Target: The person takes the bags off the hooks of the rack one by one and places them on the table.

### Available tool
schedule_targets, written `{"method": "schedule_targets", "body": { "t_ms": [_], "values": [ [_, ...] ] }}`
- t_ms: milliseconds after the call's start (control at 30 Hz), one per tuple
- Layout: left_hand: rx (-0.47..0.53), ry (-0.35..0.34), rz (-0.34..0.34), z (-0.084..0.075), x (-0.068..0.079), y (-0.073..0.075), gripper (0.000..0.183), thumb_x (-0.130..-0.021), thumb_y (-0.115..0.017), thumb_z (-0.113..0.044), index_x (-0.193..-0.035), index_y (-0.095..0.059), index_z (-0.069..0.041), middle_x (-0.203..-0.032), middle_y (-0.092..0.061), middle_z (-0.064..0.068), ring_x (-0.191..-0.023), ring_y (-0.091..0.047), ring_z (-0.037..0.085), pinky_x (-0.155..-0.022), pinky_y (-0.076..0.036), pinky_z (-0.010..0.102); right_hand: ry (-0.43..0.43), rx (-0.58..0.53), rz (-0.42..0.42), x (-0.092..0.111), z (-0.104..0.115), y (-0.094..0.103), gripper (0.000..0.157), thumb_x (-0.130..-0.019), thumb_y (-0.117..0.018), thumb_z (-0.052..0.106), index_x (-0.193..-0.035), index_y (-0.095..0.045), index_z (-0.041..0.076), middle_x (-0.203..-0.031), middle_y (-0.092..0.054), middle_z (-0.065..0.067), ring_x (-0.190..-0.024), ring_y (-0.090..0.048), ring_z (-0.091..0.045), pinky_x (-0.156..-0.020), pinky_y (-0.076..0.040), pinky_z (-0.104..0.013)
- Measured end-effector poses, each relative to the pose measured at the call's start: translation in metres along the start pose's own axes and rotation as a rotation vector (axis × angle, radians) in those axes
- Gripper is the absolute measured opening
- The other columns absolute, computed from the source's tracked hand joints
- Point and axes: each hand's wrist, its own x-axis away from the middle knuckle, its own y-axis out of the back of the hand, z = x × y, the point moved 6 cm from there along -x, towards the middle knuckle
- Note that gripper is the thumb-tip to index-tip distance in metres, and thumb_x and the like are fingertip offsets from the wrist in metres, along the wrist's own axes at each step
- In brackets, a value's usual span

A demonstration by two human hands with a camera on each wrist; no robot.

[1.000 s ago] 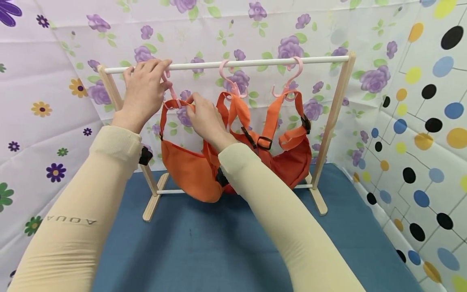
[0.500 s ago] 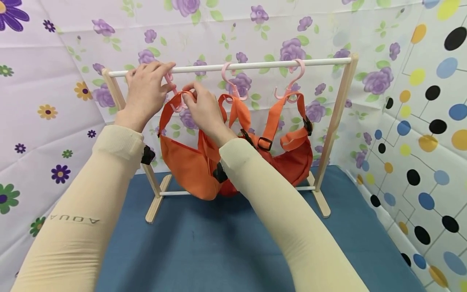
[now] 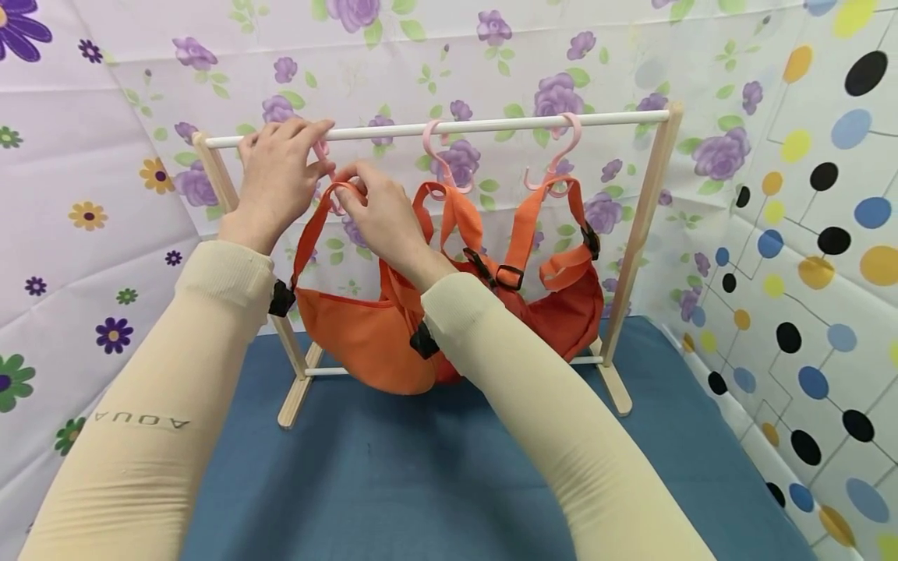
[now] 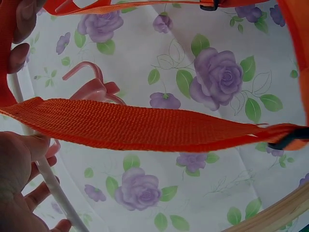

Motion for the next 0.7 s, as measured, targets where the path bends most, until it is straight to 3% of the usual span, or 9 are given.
{"method": "schedule_targets", "body": {
  "t_ms": [700],
  "values": [
    [-0.014, -0.046, 0.037, 0.003, 0.004, -0.004, 0.059, -0.108, -0.058, -0.021, -0.162, -0.034, -0.015, -0.160, -0.044, 0.011, -0.147, -0.036, 0.036, -0.122, -0.010, 0.060, -0.016, 0.005, 0.058, 0.017, -0.006, 0.001, 0.016, -0.108, -0.060, 0.020, -0.120, -0.065, 0.010, -0.085, -0.058, -0.008, -0.059, -0.053, -0.022, -0.052, -0.042, -0.029]
  ]
}}
